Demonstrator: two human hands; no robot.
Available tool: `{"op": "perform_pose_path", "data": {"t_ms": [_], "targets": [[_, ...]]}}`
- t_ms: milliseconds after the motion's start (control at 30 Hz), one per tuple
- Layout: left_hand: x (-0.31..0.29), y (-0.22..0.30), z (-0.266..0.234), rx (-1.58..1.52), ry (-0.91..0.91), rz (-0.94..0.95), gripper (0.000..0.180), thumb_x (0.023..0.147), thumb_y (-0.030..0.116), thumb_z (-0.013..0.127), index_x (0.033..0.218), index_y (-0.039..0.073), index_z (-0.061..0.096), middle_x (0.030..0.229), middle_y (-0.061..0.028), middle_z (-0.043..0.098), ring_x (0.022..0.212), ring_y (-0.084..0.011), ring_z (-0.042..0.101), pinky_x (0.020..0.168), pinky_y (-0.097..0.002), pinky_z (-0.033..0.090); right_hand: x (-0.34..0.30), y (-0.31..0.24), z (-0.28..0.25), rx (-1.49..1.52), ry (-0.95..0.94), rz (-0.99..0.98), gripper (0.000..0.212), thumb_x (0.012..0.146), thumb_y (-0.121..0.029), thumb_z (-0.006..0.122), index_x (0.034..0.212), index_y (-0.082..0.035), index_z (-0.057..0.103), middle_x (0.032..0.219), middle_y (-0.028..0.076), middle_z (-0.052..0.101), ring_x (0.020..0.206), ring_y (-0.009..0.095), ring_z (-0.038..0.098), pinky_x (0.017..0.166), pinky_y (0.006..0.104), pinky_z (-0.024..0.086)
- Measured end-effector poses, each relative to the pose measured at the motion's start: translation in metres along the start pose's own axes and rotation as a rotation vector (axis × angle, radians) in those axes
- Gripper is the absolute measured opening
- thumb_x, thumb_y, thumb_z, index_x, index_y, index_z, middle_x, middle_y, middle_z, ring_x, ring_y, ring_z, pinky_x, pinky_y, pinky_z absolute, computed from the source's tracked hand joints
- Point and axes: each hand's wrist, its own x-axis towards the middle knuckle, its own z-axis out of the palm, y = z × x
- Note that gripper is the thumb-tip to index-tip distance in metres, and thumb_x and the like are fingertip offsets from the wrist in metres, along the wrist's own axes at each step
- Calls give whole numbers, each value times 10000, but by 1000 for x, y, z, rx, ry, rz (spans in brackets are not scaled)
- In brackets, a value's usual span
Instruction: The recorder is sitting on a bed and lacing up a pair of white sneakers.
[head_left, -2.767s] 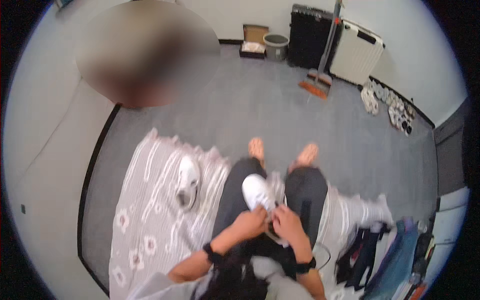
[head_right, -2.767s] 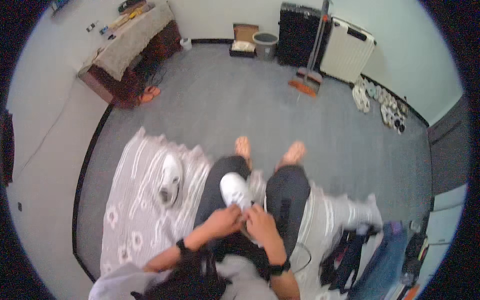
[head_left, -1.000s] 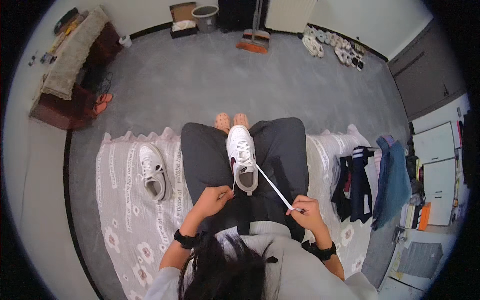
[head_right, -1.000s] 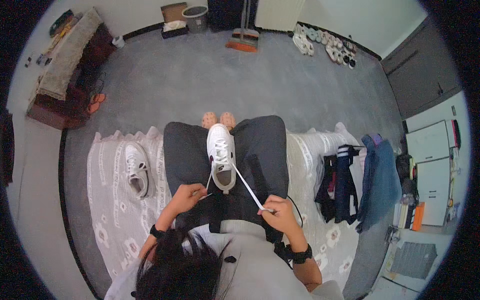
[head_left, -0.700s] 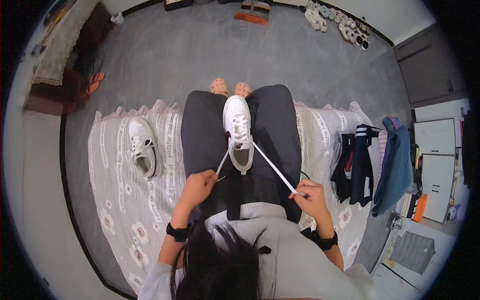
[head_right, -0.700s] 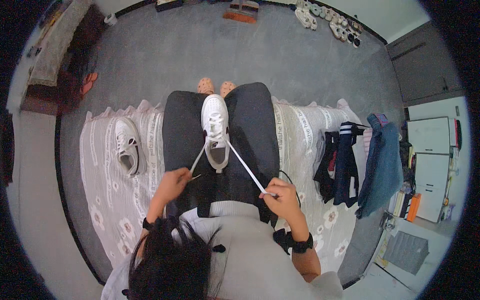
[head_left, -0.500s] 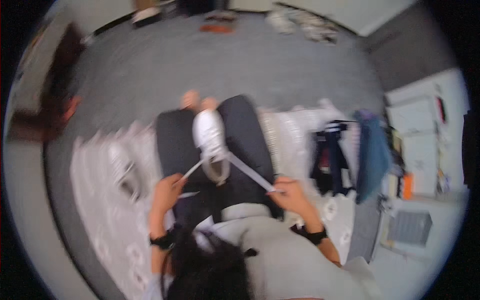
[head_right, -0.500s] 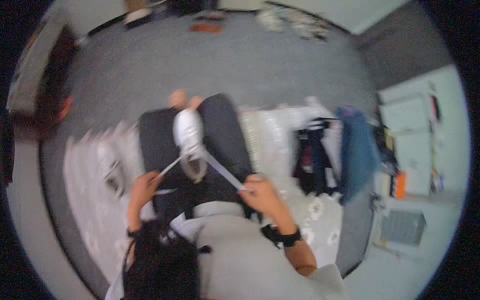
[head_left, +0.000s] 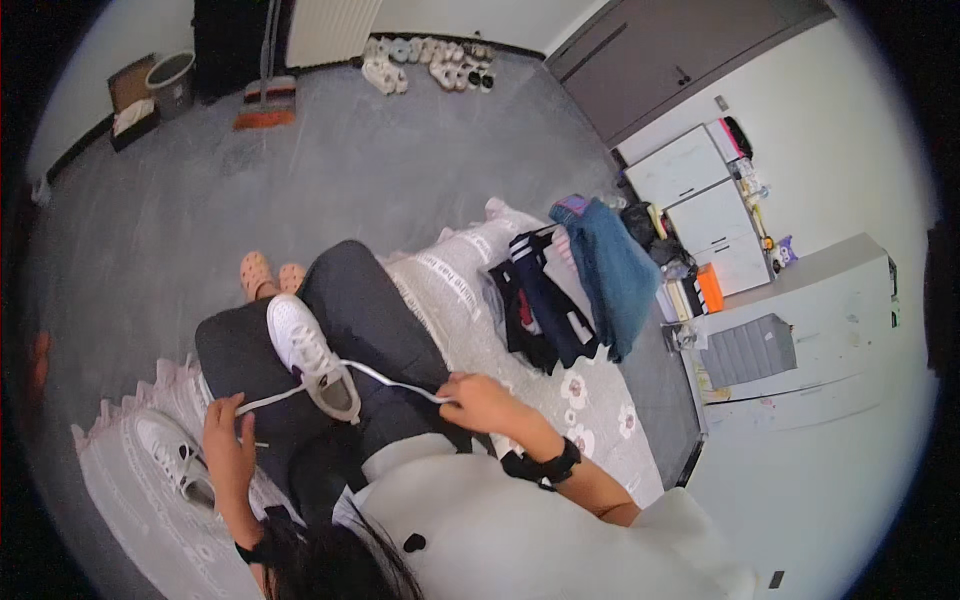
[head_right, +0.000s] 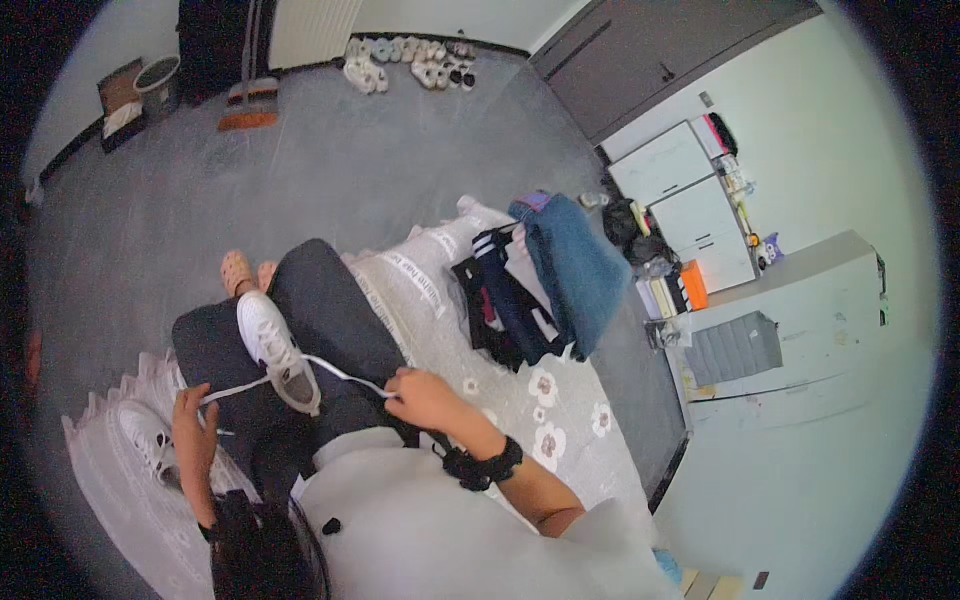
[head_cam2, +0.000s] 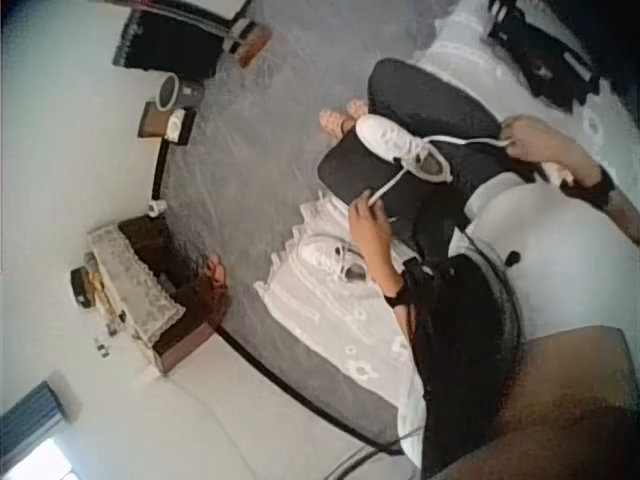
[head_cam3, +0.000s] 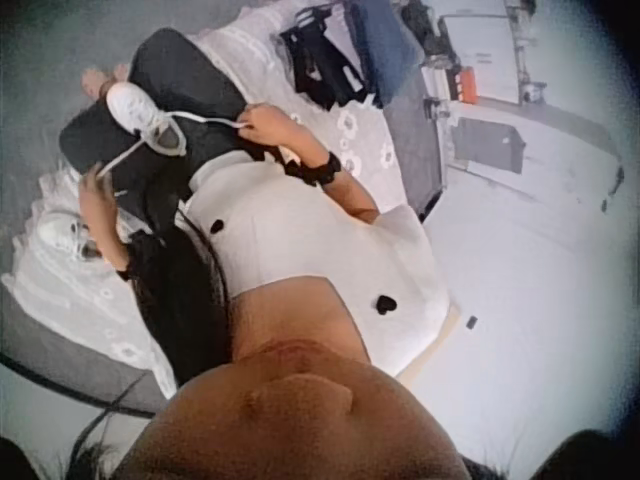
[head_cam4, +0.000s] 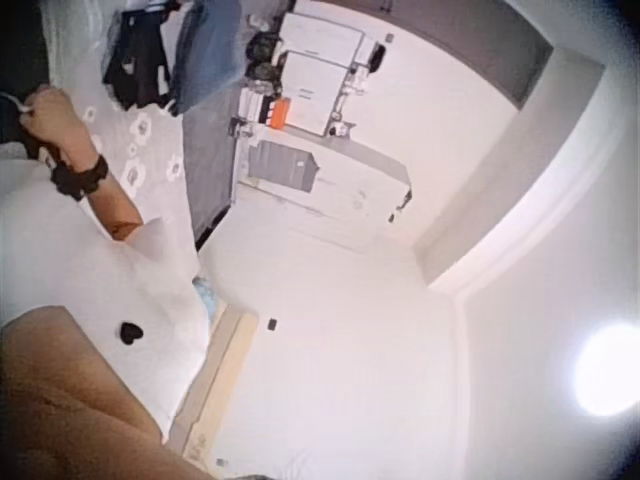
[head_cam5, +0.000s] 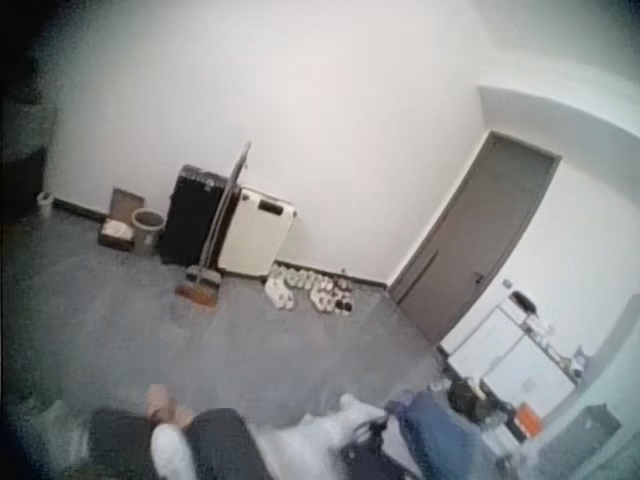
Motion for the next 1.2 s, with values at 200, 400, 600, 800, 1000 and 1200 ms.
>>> {"op": "perform_pose_path", "data": {"t_ms": [200, 400, 600, 800, 1000, 1200], "targets": [[-56, 47, -11, 263, -202, -100, 245, 789, 89, 550, 1024, 21, 552, 1014, -180, 551, 987, -351, 508, 874, -399, 383, 4, 29, -18, -38, 102, -23, 367, 700, -199, 571, 1002, 10, 559, 965, 193, 524, 886, 345, 536, 795, 387, 437], [-43, 78, -41, 357, -239, -308, 313, 786, 78, 542, 1092, 16, 524, 1088, -179, 537, 1045, -332, 487, 920, -389, 358, 5, 45, -28, 59, -26, 12, 342, 698, -168, 562, 990, 10, 567, 950, 194, 539, 884, 333, 542, 784, 369, 441], [-74, 26, -153, 651, 26, -364, 352, 821, 88, 494, 1164, 7, 499, 1159, -185, 520, 1108, -314, 462, 976, -370, 324, -3, 54, -46, 268, 34, 16, 217, 738, -83, 542, 930, -1, 600, 843, 133, 599, 777, 231, 593, 697, 305, 456], [-73, 10, -158, 284, 471, -233, 377, 874, 103, 412, 1241, 18, 398, 1238, -155, 451, 1151, -261, 430, 992, -347, 306, -1, 47, -92, 245, 266, 52, 191, 749, -23, 527, 927, 8, 589, 795, 120, 584, 733, 220, 586, 673, 292, 452], [-68, 15, -85, 144, 491, -208, 377, 853, 87, 432, 1223, 16, 413, 1223, -147, 462, 1138, -259, 440, 978, -347, 319, 3, 66, -102, 173, 299, 78, 181, 760, -67, 543, 925, -11, 591, 846, 143, 590, 782, 256, 594, 696, 315, 459], [-102, 55, 21, -3, 575, -349, 378, 833, 71, 452, 1206, 15, 428, 1209, -139, 474, 1125, -257, 450, 964, -347, 331, 39, 69, -104, 227, 188, 18, 173, 765, -13, 527, 923, -1, 595, 830, 110, 607, 750, 189, 601, 663, 267, 464]]}}
